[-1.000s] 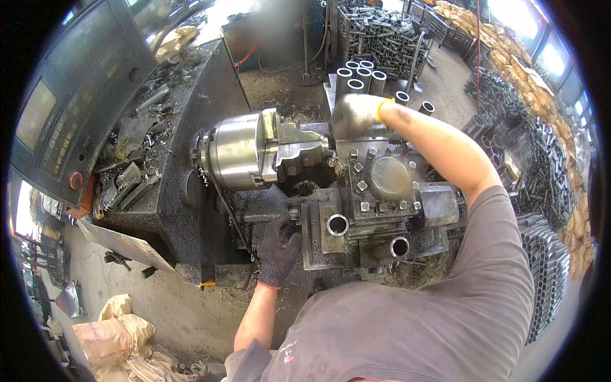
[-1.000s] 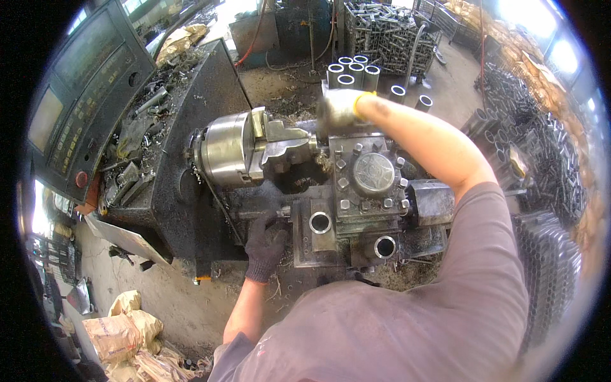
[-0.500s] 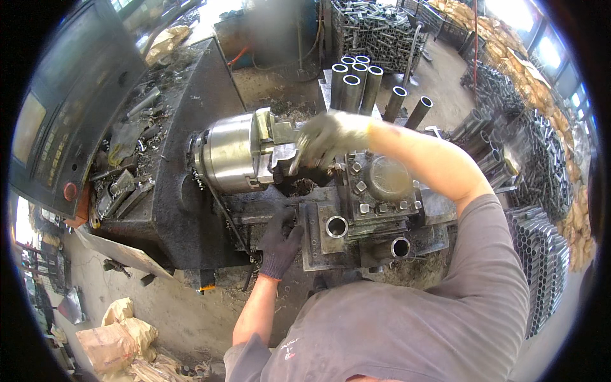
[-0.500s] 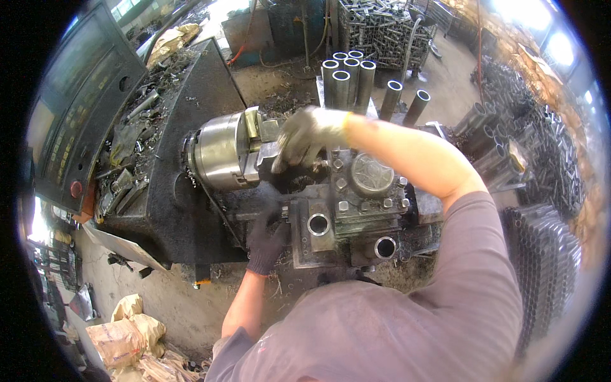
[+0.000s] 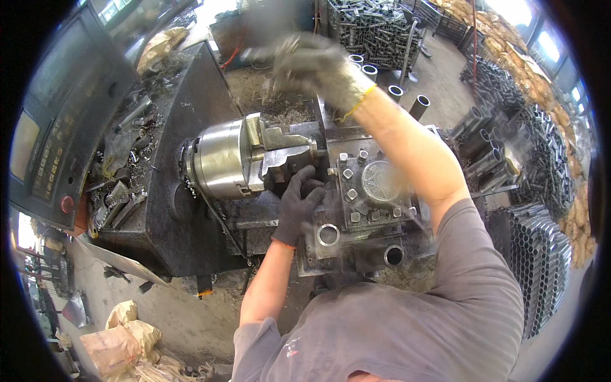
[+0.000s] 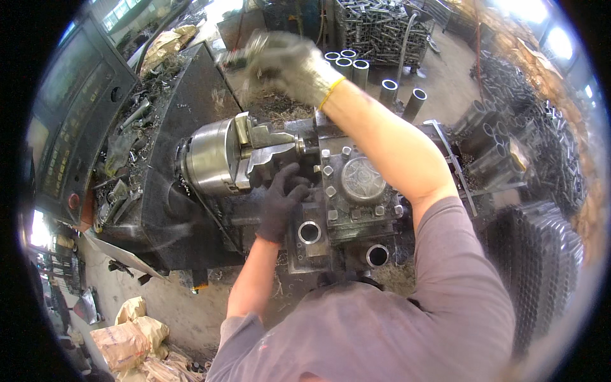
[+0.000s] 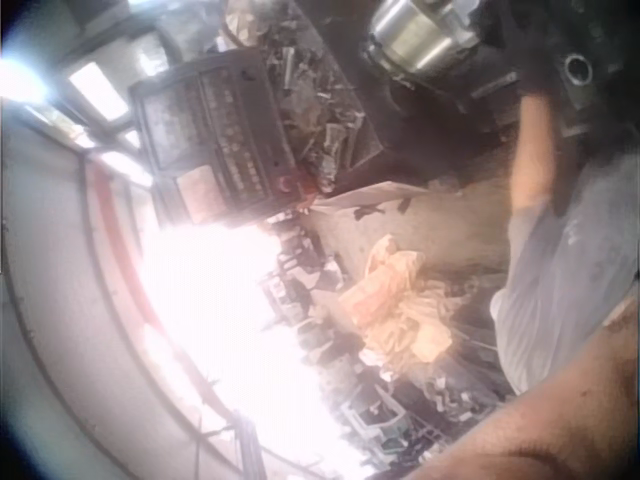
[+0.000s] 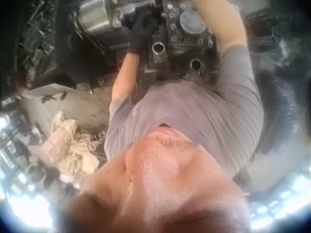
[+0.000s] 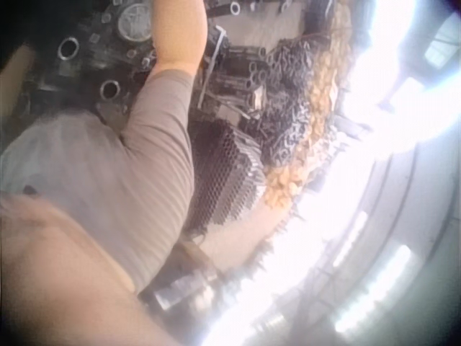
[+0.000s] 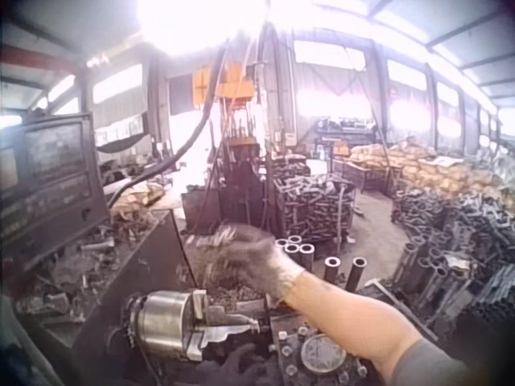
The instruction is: The person repeatedly loads metal tubes into a lathe chuck, secures them, and removes them after processing. The person handles the tubes one at a time, placing them into a nearby stack after removal.
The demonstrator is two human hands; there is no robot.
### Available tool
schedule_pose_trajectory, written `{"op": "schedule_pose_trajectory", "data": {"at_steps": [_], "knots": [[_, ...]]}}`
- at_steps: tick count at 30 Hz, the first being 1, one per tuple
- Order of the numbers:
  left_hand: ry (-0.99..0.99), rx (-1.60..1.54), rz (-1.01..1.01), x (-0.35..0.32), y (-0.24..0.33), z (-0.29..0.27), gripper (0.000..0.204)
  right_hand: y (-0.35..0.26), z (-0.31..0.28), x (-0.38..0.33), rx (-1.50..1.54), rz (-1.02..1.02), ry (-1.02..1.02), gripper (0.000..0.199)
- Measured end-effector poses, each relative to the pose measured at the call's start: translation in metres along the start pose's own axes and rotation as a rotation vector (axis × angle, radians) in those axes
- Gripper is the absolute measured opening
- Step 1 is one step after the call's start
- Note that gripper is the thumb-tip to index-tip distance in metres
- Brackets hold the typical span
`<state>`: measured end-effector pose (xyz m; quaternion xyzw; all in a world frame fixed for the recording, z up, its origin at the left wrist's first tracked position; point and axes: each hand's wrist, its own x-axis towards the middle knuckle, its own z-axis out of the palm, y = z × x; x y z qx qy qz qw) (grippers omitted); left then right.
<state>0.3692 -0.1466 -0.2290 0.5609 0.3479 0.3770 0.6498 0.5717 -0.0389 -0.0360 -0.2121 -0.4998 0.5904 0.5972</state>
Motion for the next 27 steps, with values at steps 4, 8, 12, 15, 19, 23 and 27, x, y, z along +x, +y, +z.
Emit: {"op": "schedule_pose_trajectory", "data": {"at_steps": [4, 8, 12, 15, 19, 23, 27], "knots": [[0.233, 0.506, 0.224, -0.025, 0.014, 0.000, 0.048, -0.003, -0.019, 0.025, -1.498, -0.523, -0.095, 0.043], [0.439, 1.018, 0.732, -0.040, 0.041, -0.006, 0.047, 0.060, -0.082, 0.002, -1.885, 0.233, -0.417, 0.048], [0.387, 1.443, 0.724, -0.008, 0.053, 0.001, 0.059, 0.117, -0.114, -0.025, -1.434, 0.690, -0.797, 0.036], [0.313, 1.514, 0.884, 0.055, 0.040, 0.010, 0.050, 0.131, -0.131, -0.027, -1.579, 0.451, -0.895, 0.028], [0.237, 1.500, 0.778, 0.101, 0.010, 0.012, 0.043, 0.129, -0.171, -0.016, -1.364, 0.606, -0.913, 0.025], [0.392, 1.572, 0.841, 0.107, -0.001, 0.017, 0.033, 0.145, -0.194, -0.008, -1.205, 0.696, -0.903, 0.026], [0.415, 1.542, 0.856, 0.097, 0.001, 0.016, 0.033, 0.142, -0.212, -0.022, -1.146, 0.734, -0.908, 0.028]]}}
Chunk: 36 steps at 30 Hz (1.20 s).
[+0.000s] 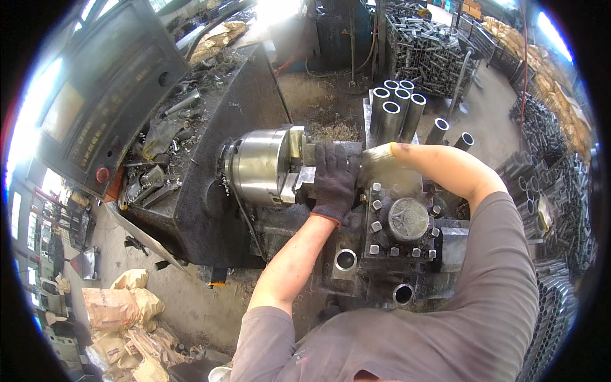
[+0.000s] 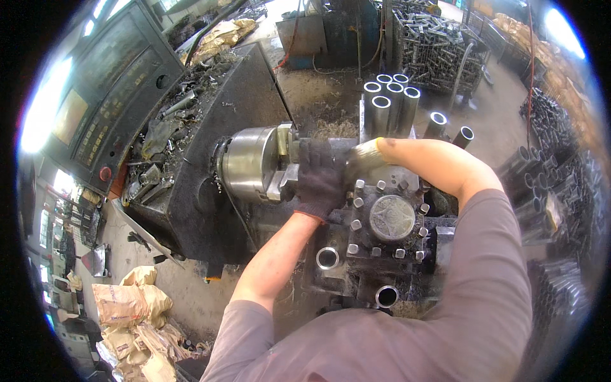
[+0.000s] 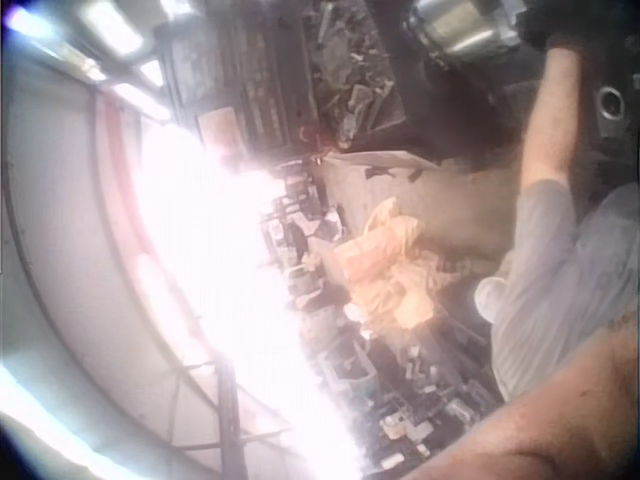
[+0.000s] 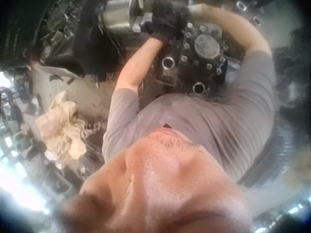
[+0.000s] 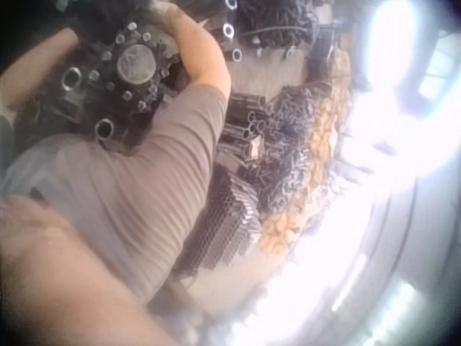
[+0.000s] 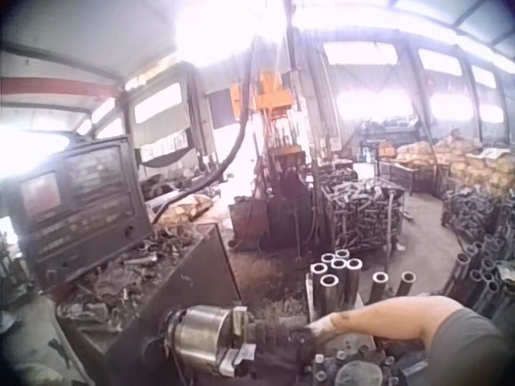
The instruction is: The person repeatedly loads metal tubes into a lathe chuck, secures them, and removes them after processing. The person handles the tubes one at a time, placing them into a nearby stack after removal.
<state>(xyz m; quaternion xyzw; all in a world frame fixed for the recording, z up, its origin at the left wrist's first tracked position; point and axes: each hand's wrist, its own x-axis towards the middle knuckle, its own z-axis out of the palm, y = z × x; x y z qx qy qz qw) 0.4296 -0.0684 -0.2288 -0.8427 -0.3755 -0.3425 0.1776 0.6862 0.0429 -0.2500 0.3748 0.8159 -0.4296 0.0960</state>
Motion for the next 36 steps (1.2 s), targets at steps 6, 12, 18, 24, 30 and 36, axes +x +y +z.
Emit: {"op": "schedule_pose_trajectory", "data": {"at_steps": [6, 12, 18, 24, 30, 36], "knots": [[-0.223, 0.096, 0.008, 0.003, -0.004, 0.007, 0.043, 0.065, 0.027, -0.118, -0.025, 0.093, -0.093, 0.033], [-0.041, -0.527, -0.055, -0.030, -0.011, -0.088, 0.058, 0.022, 0.072, -0.152, -0.469, 0.461, 0.487, 0.036], [-0.392, -0.909, -0.638, -0.146, 0.049, -0.135, 0.057, -0.099, 0.028, -0.167, -0.389, 0.301, 0.900, 0.025], [-0.569, -1.218, -1.019, -0.130, 0.052, -0.095, 0.033, -0.229, 0.021, -0.133, -0.666, -0.646, 0.869, 0.036], [-0.850, -1.296, -0.757, 0.006, 0.000, -0.151, 0.058, -0.269, 0.022, -0.119, -0.950, -0.351, 0.761, 0.008], [-0.328, -0.460, -0.723, -0.064, -0.020, -0.165, 0.059, -0.157, -0.003, -0.156, -0.900, 0.337, 0.740, 0.020]]}}
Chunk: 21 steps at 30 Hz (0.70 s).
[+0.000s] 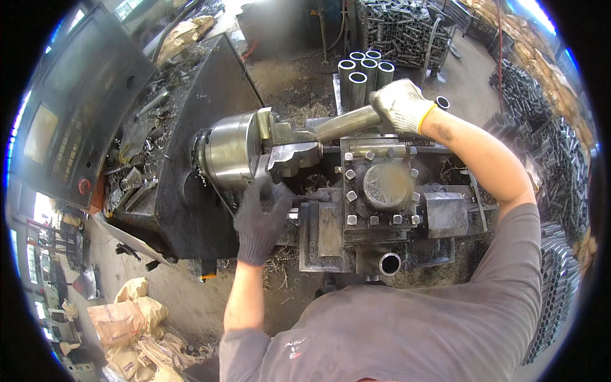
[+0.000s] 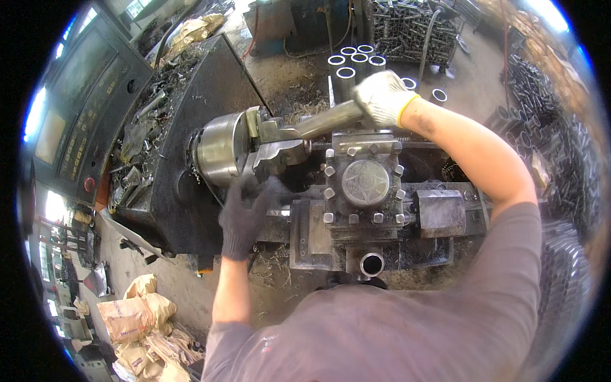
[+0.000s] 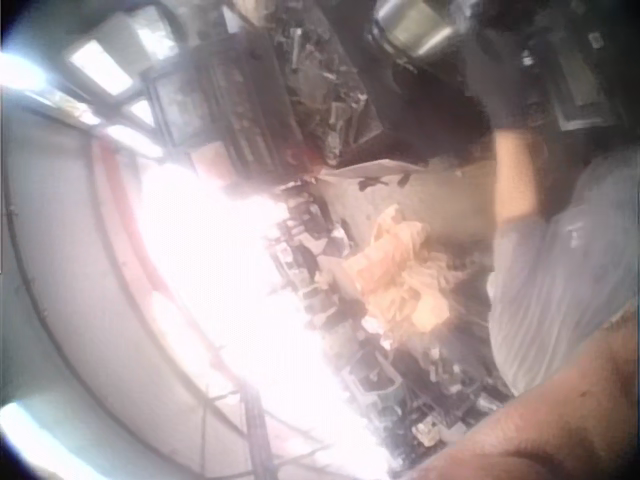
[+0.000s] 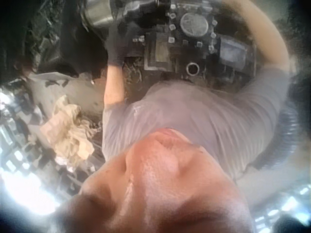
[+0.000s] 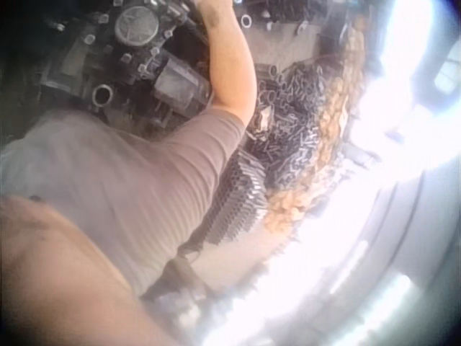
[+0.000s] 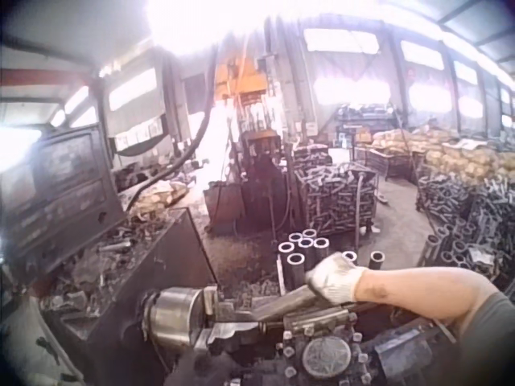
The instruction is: The person repeatedly loads metal tubes into a lathe chuck, secures them, and removes them after processing. The person handles the tubes one at a time, placing them into a nearby stack after removal.
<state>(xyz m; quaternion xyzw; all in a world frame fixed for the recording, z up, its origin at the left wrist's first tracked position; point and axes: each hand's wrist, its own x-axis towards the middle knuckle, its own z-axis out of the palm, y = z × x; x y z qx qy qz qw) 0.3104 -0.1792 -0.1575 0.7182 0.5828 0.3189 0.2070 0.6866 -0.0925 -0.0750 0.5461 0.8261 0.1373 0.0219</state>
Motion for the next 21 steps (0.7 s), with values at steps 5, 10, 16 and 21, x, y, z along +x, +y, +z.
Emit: {"op": "schedule_pose_trajectory", "data": {"at_steps": [5, 10, 16, 21], "knots": [[-0.289, -0.537, -0.414, -0.076, -0.100, 0.030, 0.032, -0.002, 0.058, 0.001, 0.056, 0.082, -0.346, 0.042], [0.240, -0.835, -0.726, -0.162, -0.219, 0.055, 0.021, 0.015, 0.128, -0.008, 0.434, -0.033, -0.291, 0.052], [0.738, -1.291, -0.911, -0.220, -0.363, 0.007, 0.036, 0.030, 0.189, -0.009, 0.571, -0.106, -0.248, 0.042], [0.825, -1.126, -0.875, -0.214, -0.371, -0.034, 0.048, 0.020, 0.180, -0.010, 0.504, -0.181, -0.174, 0.038]]}}
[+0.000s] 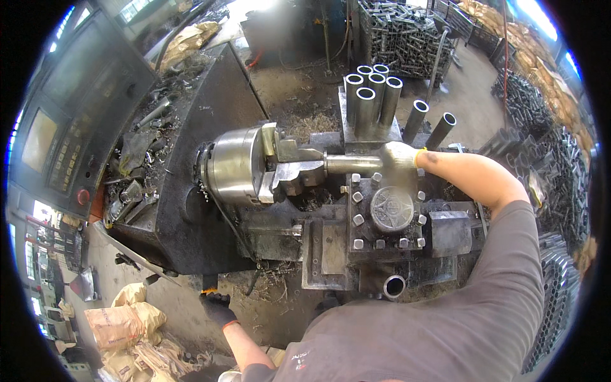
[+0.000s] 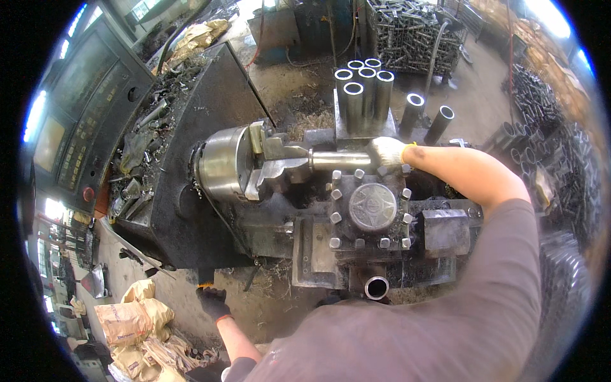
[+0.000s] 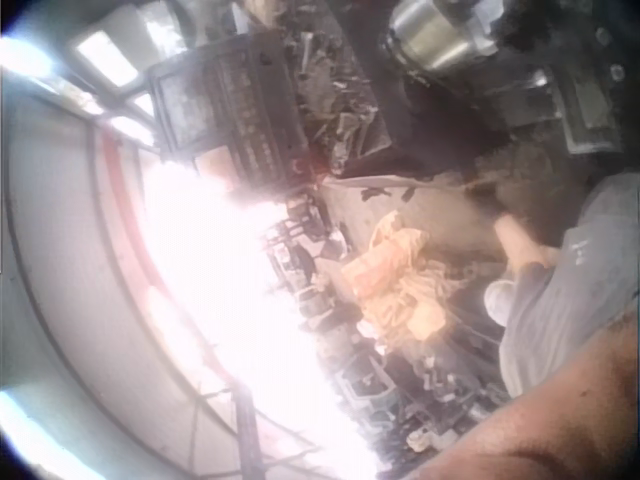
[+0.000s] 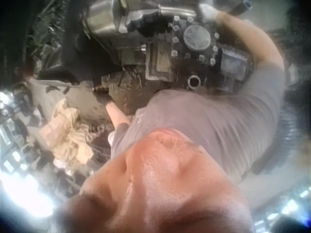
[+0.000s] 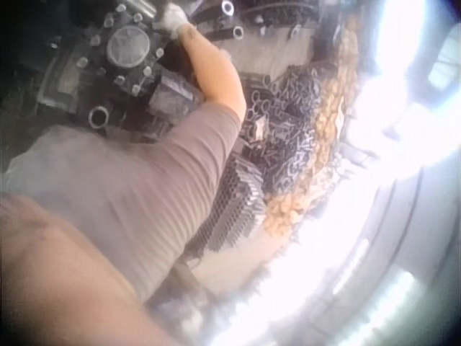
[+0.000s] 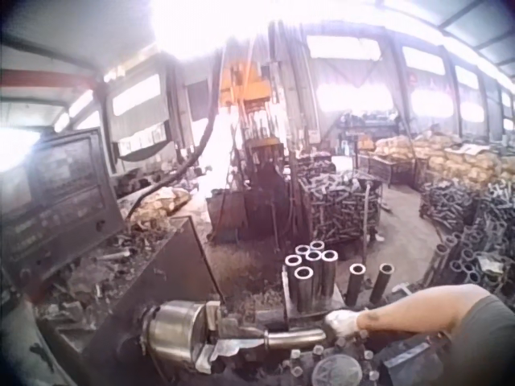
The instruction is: The person repeatedly loads metal tubes into a lathe chuck, secures them, and removes them after processing. The person handles the tubes one at a time, placing them into a nearby stack after removal.
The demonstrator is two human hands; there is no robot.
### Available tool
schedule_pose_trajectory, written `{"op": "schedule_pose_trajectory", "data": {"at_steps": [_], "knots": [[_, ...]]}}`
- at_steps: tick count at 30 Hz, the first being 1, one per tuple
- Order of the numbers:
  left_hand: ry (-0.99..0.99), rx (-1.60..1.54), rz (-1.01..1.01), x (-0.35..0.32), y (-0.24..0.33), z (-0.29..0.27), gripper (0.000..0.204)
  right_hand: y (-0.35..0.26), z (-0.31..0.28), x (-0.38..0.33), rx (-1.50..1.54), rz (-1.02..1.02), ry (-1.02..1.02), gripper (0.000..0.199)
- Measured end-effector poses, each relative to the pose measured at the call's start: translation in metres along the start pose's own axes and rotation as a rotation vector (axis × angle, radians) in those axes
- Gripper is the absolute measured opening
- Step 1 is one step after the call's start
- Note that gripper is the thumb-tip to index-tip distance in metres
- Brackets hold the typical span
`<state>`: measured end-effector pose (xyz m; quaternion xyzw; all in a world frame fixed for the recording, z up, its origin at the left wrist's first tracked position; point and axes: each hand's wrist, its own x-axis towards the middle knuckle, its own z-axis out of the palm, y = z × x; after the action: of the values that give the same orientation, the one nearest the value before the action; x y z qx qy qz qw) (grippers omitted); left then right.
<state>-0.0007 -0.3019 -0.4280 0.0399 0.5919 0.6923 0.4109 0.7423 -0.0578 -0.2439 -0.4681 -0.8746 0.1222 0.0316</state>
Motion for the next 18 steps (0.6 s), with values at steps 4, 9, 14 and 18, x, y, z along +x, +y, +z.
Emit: {"op": "schedule_pose_trajectory", "data": {"at_steps": [4, 9, 14, 18], "knots": [[0.011, 0.049, -0.033, -0.017, 0.019, 0.015, 0.049, -0.018, -0.018, 0.005, 0.074, 0.112, -0.046, 0.041], [0.017, -0.014, -0.078, -0.020, 0.029, 0.019, 0.046, -0.033, -0.038, 0.011, -0.010, 0.207, -0.226, 0.044], [-0.025, -0.005, -0.108, -0.014, 0.030, 0.016, 0.046, -0.046, -0.048, 0.010, -0.101, 0.101, -0.265, 0.043], [-0.003, -0.007, -0.148, -0.011, 0.031, 0.017, 0.048, -0.054, -0.055, 0.002, 0.021, 0.189, -0.179, 0.036]]}}
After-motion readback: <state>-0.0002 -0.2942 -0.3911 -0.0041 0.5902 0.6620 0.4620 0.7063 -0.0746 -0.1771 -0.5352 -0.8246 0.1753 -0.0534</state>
